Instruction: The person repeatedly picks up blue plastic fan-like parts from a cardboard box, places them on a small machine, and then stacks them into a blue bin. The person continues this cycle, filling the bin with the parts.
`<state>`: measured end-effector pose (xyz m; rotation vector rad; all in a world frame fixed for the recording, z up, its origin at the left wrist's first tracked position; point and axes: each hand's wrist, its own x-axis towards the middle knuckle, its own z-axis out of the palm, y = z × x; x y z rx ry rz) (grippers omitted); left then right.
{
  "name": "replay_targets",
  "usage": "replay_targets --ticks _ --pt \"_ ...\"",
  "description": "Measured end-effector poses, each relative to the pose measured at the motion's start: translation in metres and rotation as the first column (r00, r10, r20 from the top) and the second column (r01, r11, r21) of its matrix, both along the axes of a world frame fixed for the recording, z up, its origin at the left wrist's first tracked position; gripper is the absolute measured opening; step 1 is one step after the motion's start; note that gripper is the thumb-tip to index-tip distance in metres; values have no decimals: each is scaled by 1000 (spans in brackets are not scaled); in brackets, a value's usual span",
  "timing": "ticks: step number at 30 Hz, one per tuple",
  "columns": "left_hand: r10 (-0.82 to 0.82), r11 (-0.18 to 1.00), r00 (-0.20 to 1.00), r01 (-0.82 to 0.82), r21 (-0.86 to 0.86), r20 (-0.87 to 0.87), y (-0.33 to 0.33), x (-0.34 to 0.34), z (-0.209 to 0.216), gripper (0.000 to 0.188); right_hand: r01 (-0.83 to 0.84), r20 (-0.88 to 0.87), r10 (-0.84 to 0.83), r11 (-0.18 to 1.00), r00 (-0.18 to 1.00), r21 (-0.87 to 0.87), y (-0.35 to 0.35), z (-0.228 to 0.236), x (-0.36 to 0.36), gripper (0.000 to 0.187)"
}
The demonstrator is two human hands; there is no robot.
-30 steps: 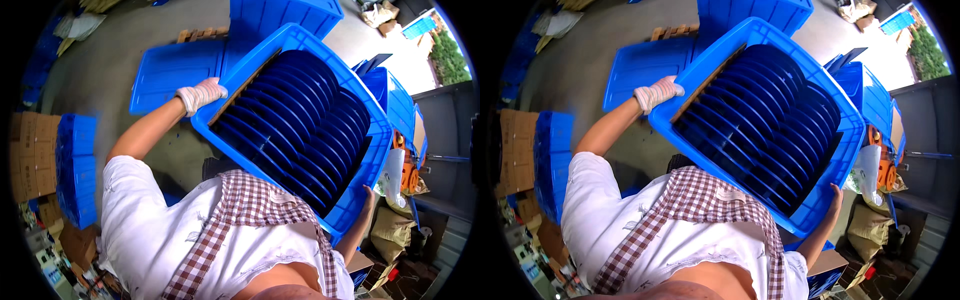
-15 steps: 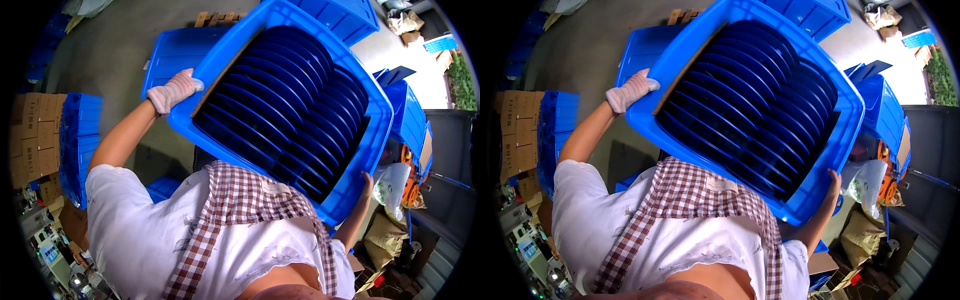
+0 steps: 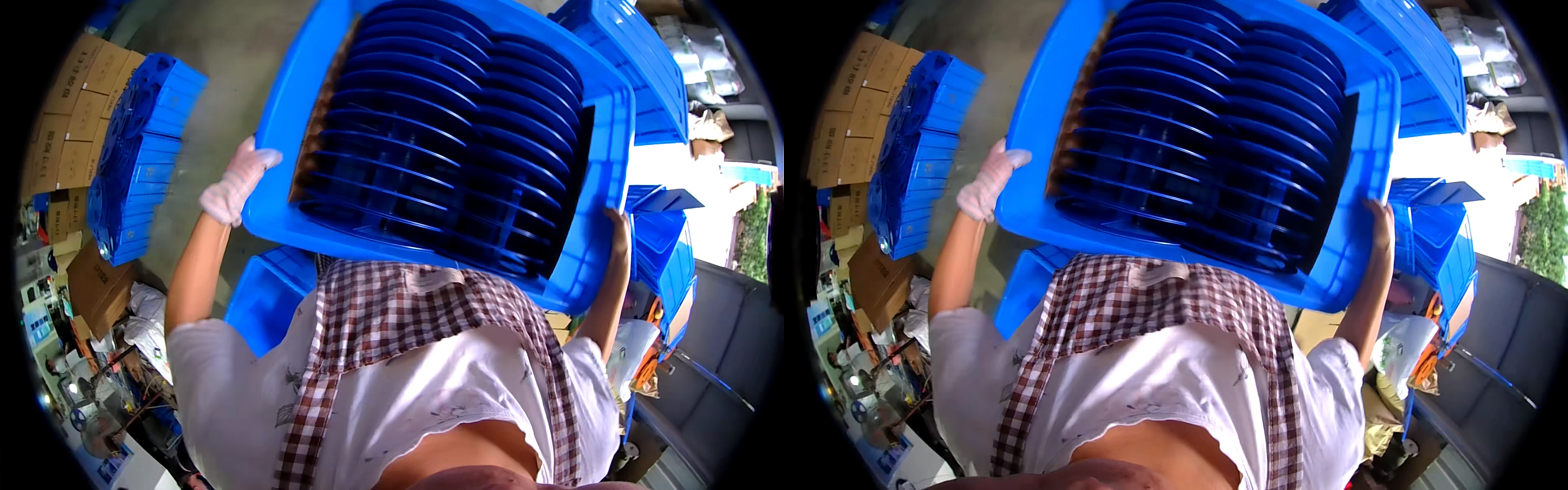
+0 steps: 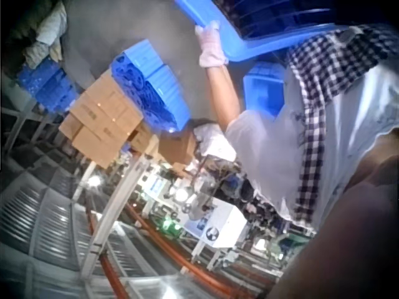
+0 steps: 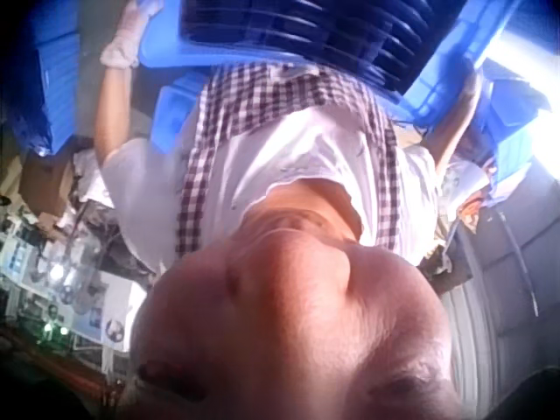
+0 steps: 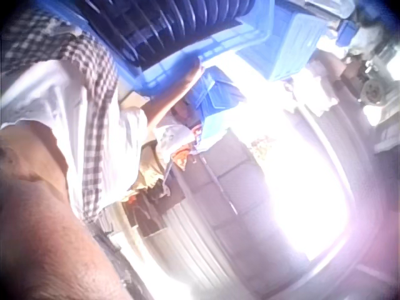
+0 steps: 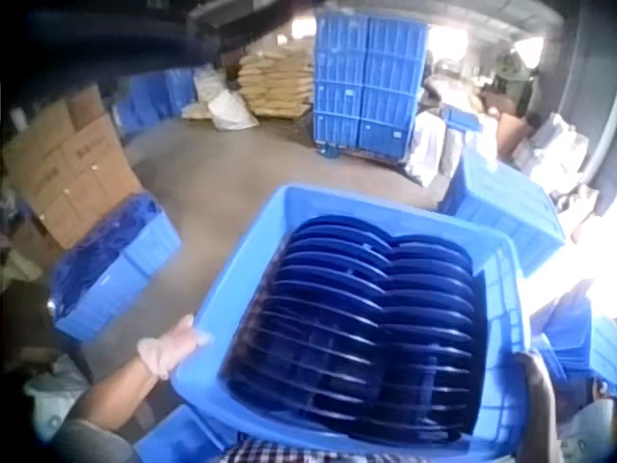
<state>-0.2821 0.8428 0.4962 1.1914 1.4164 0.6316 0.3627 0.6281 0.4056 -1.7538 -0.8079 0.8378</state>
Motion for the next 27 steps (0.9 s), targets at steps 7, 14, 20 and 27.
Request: replay_targets --ticks 7,14,20,27 --pt "325 945 943 -322 -53 71 -70 -26 -10 31 -299 81 299 954 951 -8 152 24 -35 27" --pt "542 837 836 -529 136 -82 -108 -24 33 46 -536 204 534 843 821 -49 307 72 -91 47" --pt "563 823 819 -542 167 -112 -113 31 40 48 -664 284 674 733 682 -146 402 8 -87 43" --pt "718 693 686 -720 31 -118 -99 30 35 35 -798 21 799 602 601 -31 463 24 -84 36"
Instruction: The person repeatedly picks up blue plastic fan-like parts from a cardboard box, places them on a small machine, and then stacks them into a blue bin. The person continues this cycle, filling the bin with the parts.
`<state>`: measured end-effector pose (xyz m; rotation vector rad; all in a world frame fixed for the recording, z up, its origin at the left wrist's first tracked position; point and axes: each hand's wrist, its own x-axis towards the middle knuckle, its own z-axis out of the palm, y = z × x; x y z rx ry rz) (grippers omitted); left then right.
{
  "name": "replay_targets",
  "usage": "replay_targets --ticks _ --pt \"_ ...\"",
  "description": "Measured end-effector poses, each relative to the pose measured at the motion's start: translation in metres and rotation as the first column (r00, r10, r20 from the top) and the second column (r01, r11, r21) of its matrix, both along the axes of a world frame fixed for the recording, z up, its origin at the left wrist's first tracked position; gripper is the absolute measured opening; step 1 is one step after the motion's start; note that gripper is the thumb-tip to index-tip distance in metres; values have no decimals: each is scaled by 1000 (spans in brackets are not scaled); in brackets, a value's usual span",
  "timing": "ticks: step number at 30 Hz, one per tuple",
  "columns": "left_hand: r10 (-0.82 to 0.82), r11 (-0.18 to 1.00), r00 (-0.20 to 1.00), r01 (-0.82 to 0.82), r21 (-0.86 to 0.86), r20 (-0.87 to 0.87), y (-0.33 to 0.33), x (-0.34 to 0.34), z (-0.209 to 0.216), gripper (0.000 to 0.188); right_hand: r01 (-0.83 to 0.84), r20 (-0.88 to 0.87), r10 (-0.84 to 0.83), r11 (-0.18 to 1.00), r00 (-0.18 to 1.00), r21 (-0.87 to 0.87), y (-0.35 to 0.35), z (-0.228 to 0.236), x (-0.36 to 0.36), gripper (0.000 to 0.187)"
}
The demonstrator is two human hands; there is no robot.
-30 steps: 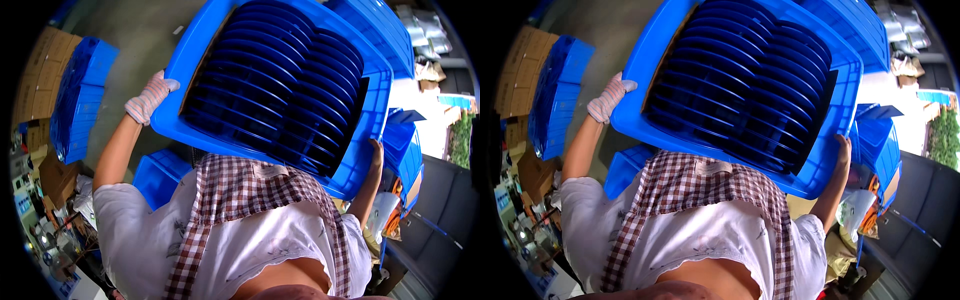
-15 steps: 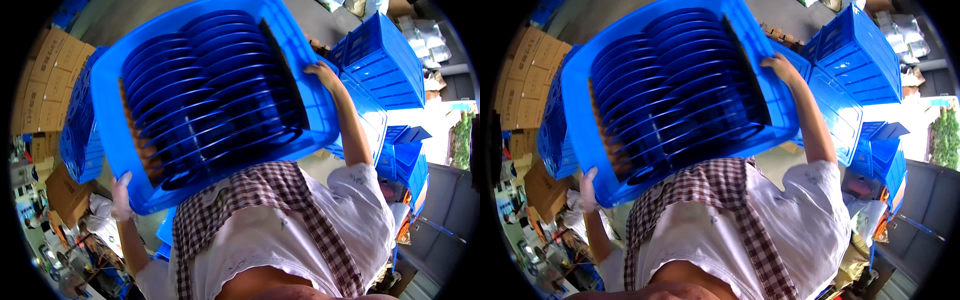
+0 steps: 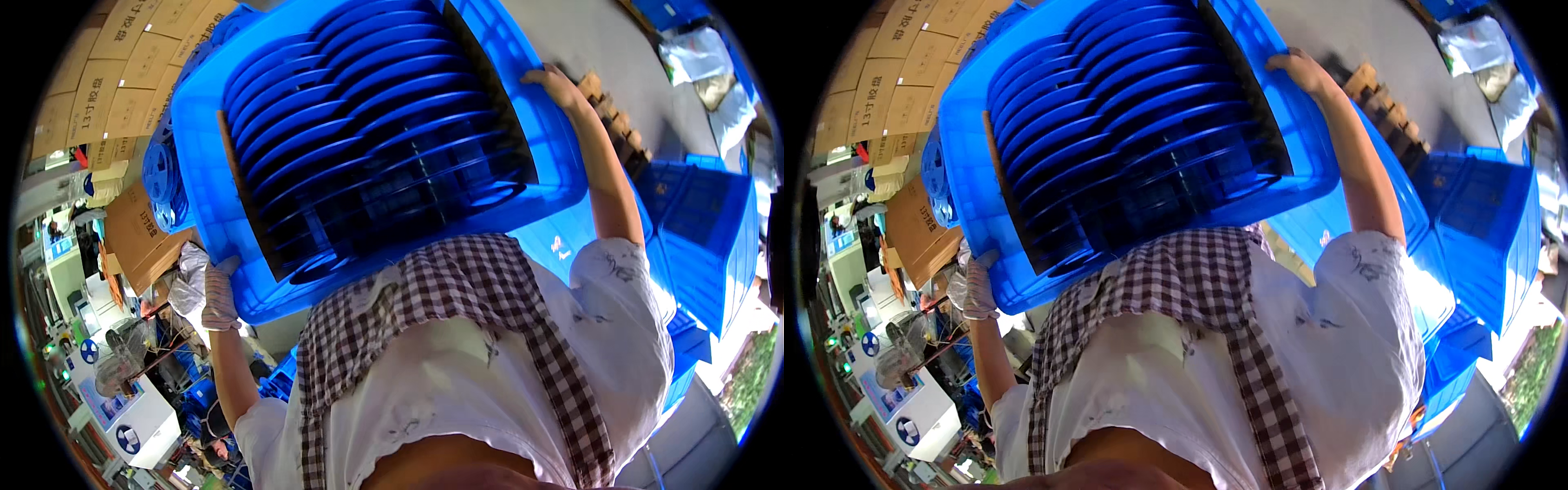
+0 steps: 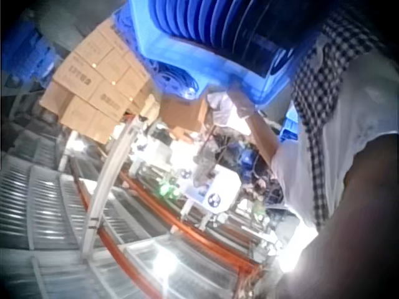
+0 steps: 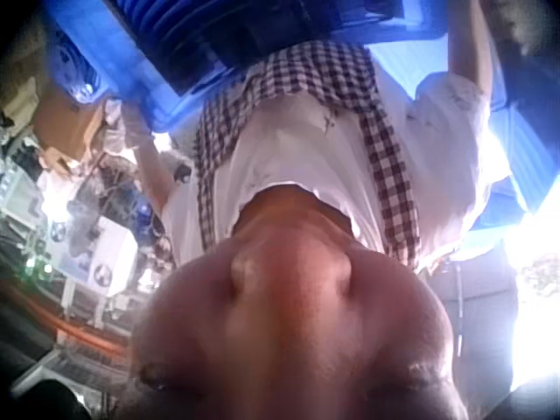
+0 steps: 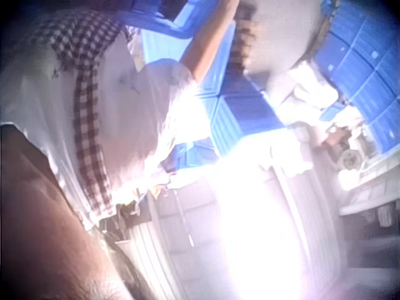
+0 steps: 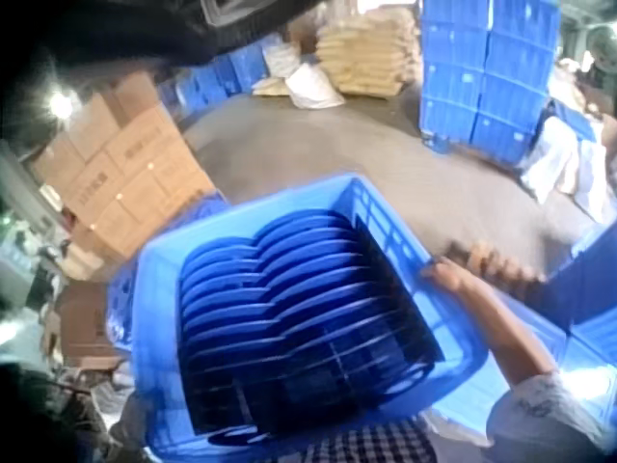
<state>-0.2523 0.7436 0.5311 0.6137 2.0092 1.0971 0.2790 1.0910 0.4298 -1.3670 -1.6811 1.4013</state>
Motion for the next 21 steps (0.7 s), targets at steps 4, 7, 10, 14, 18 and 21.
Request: replay_targets --ticks 4,7,10,14,18,21 --pt "-29 989 998 20 -148 -59 7 -38 -25 31 74 53 -74 997 996 5 -17 17 -8 36" --pt "-215 974 977 214 72 2 9 -50 -37 31 114 89 -110 993 990 -40 -42 27 -4 37" --pt "-272 957 948 250 144 162 9 -23 -45 36 186 195 -217 968 956 170 -75 13 18 39" --pt "-258 964 965 254 83 37 30 7 -39 39 202 271 -266 949 925 240 -61 1 52 42" --pt "-216 975 964 221 13 -157 52 7 2 41 148 129 -155 987 980 63 -34 -31 50 49" --pt "-210 977 965 205 -52 -153 59 -28 -16 42 258 121 -258 966 958 17 -33 -28 7 43"
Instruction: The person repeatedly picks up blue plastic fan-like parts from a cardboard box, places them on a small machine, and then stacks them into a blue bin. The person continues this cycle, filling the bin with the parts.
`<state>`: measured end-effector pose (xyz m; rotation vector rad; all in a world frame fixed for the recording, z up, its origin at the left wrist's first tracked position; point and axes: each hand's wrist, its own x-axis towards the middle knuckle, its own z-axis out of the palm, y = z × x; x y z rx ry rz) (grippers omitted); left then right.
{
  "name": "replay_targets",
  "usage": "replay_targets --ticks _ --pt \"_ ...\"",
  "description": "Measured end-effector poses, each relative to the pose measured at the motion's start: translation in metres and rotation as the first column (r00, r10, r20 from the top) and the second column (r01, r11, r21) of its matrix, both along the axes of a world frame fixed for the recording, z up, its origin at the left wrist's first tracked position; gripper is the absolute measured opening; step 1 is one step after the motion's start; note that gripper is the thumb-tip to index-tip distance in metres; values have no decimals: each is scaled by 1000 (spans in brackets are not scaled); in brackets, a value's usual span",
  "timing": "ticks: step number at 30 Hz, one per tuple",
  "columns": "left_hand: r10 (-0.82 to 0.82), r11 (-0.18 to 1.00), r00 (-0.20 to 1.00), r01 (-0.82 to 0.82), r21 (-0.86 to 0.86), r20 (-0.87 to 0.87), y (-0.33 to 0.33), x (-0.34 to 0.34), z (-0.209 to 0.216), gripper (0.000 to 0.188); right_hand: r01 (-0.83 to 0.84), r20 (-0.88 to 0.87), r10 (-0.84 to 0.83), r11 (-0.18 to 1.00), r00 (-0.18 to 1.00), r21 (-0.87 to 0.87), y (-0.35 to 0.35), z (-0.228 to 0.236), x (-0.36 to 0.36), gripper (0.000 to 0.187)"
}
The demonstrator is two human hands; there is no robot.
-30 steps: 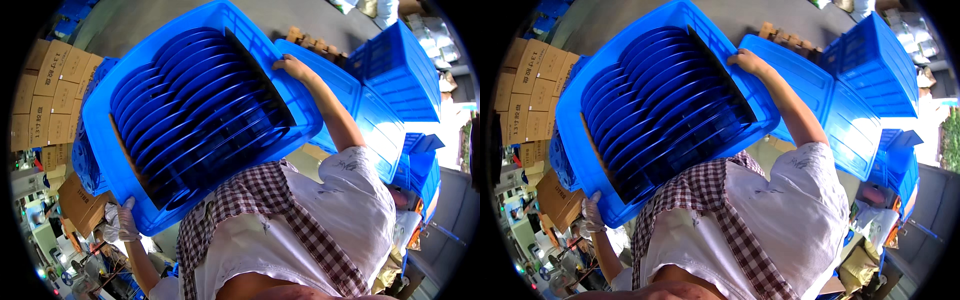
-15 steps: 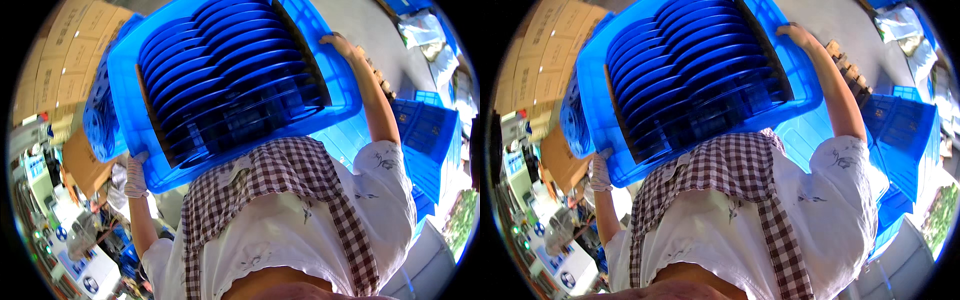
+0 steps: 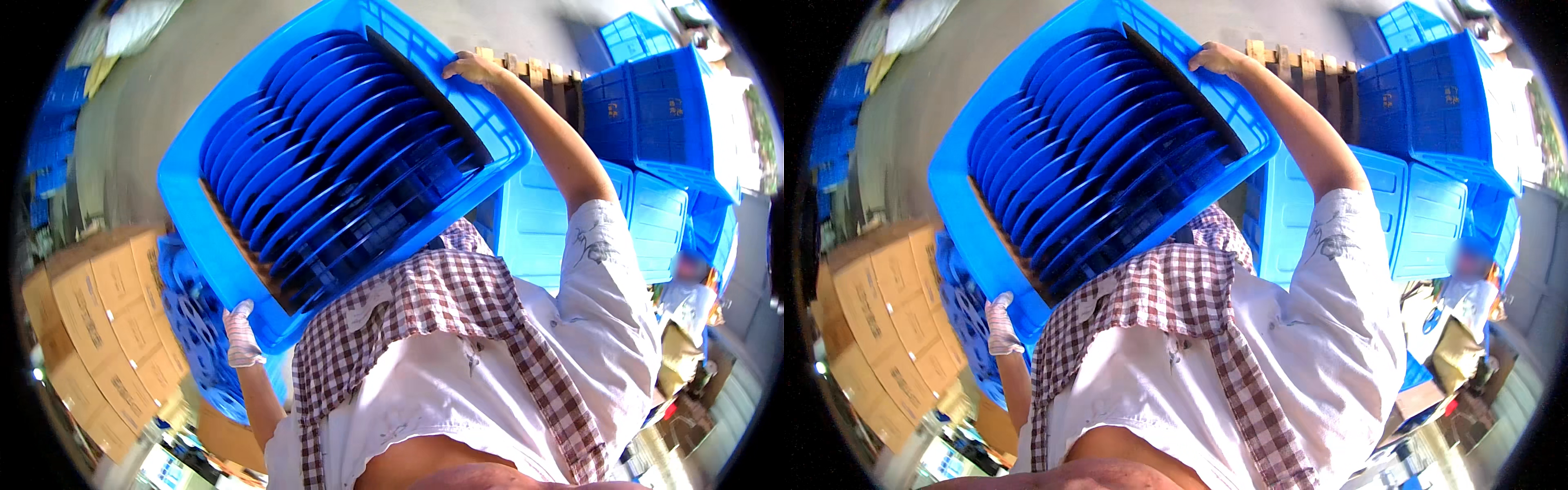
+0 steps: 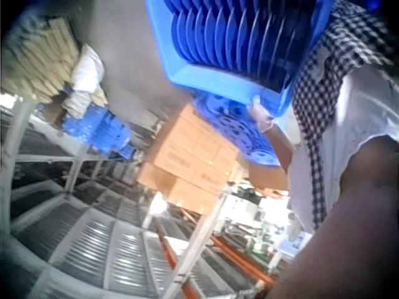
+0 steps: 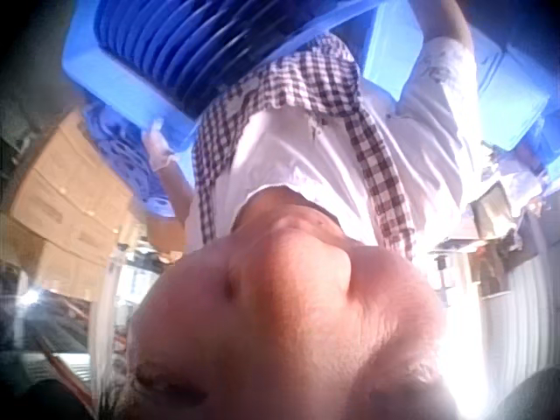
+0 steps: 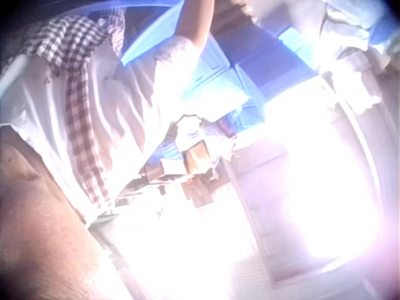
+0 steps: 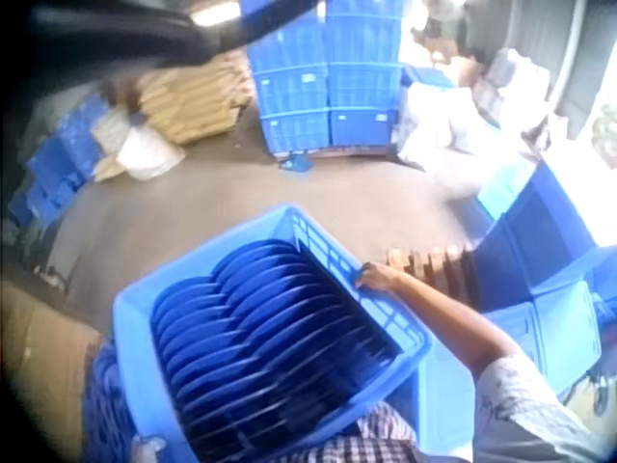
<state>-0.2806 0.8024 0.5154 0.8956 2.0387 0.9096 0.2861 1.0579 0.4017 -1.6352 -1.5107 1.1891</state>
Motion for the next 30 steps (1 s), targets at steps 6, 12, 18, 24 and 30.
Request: replay_targets --ticks 6,12,18,24,30 --pt "-32 998 976 20 58 214 33 12 -17 42 41 13 -41 998 999 -37 2 -48 24 43" --pt "-221 975 969 223 -6 111 106 61 -90 41 446 88 -442 895 892 -26 -75 -36 94 56" --pt "-389 912 903 405 -59 180 129 111 -214 35 569 165 -607 791 778 226 -189 -54 176 70" --pt "-486 856 854 508 -97 184 139 159 -232 24 622 224 -679 732 699 278 -254 -14 190 71" --pt "-484 830 785 551 -80 387 18 166 -289 37 683 336 -668 725 664 89 -377 -37 196 69"
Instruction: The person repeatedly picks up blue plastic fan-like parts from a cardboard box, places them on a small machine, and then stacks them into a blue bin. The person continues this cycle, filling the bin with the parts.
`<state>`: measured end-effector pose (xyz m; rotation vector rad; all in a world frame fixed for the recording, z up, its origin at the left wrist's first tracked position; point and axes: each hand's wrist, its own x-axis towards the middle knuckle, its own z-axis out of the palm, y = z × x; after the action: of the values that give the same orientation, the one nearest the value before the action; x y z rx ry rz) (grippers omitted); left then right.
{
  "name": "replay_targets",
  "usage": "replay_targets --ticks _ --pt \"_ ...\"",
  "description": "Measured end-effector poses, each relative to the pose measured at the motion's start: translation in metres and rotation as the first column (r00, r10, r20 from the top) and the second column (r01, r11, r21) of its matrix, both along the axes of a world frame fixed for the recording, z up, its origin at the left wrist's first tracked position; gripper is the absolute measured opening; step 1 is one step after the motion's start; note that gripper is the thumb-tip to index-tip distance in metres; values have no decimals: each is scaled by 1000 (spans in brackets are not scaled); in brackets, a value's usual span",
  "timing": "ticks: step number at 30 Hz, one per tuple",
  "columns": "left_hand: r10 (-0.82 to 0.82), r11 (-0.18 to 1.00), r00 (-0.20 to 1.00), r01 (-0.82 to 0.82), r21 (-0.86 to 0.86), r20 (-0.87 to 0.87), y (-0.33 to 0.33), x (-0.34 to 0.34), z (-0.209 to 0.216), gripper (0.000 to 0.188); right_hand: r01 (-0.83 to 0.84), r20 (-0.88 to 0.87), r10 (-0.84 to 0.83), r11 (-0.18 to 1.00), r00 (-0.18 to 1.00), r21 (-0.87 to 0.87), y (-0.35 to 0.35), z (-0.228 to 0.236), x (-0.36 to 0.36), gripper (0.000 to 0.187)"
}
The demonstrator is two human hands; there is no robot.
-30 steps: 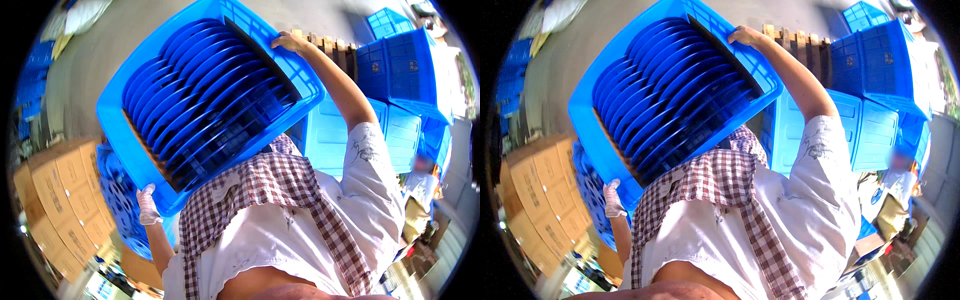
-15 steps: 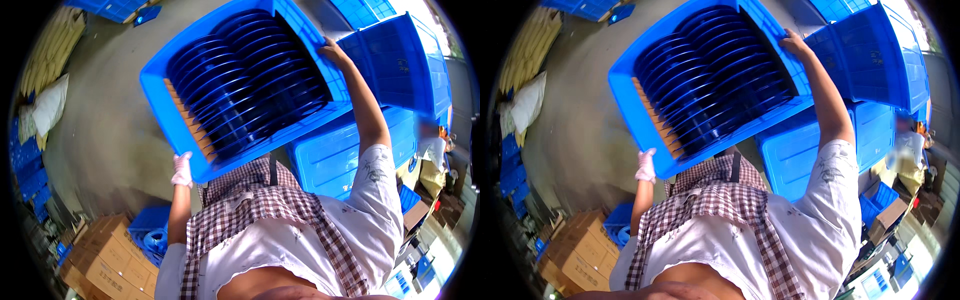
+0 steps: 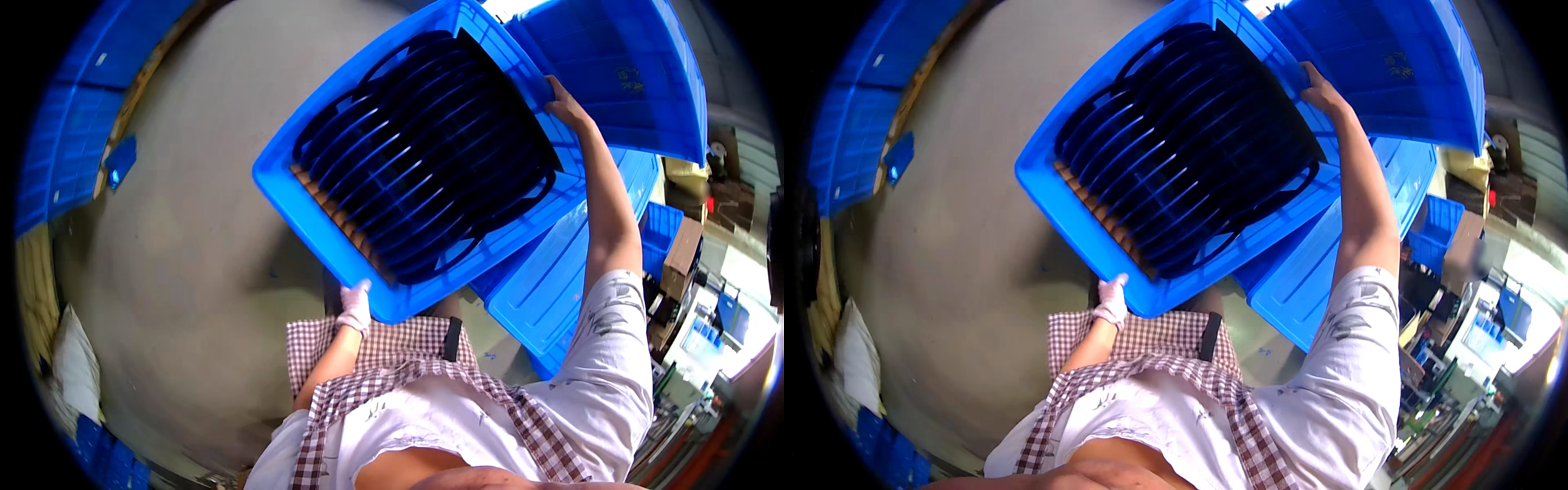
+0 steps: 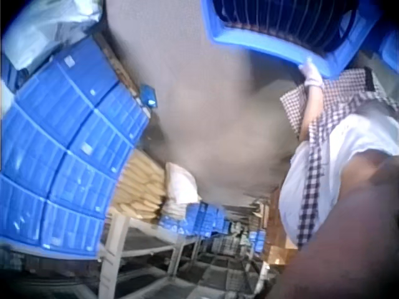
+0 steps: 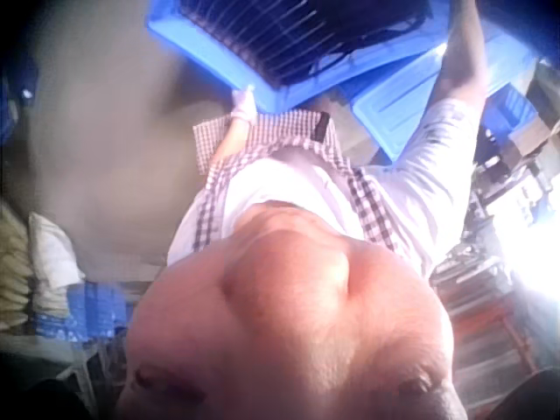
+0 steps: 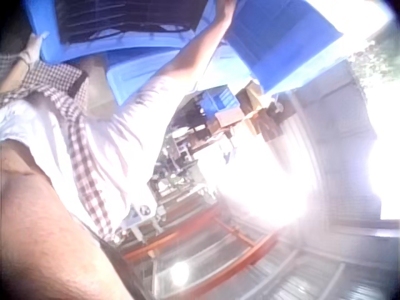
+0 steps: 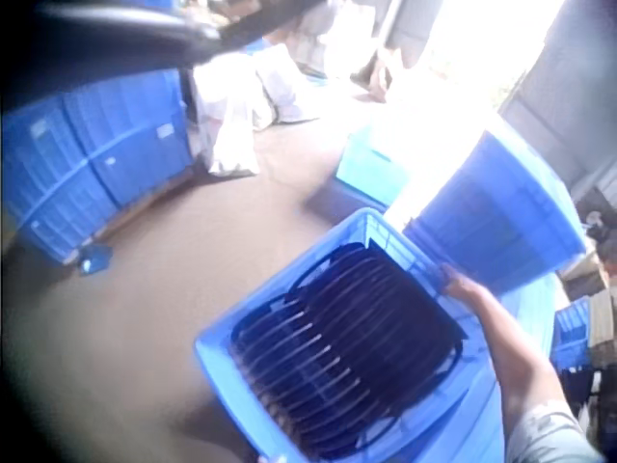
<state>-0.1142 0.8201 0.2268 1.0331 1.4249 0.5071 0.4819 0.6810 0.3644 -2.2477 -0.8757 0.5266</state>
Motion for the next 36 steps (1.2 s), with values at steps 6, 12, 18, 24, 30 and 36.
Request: replay_targets --ticks 6,12,18,24,30,36 --pt "-490 867 745 362 -343 -452 -62 20 -53 60 64 53 -55 981 997 -184 -2 -59 66 66" --pt "-686 727 587 576 -374 -429 -53 44 21 58 147 244 -88 961 966 -234 82 -108 85 49" --pt "-475 684 880 347 -641 -30 -23 107 102 64 242 233 -177 927 956 -287 115 -129 92 40" --pt "-37 706 999 0 -709 -37 -2 116 93 48 266 341 -206 954 917 -141 120 -134 90 38" --pt "-8 653 1000 -12 -757 -23 -10 133 100 43 208 228 -165 962 960 -178 119 -112 105 36" --pt "-80 612 995 5 -791 -56 -31 153 78 37 269 435 -215 961 874 -66 98 -156 128 35"
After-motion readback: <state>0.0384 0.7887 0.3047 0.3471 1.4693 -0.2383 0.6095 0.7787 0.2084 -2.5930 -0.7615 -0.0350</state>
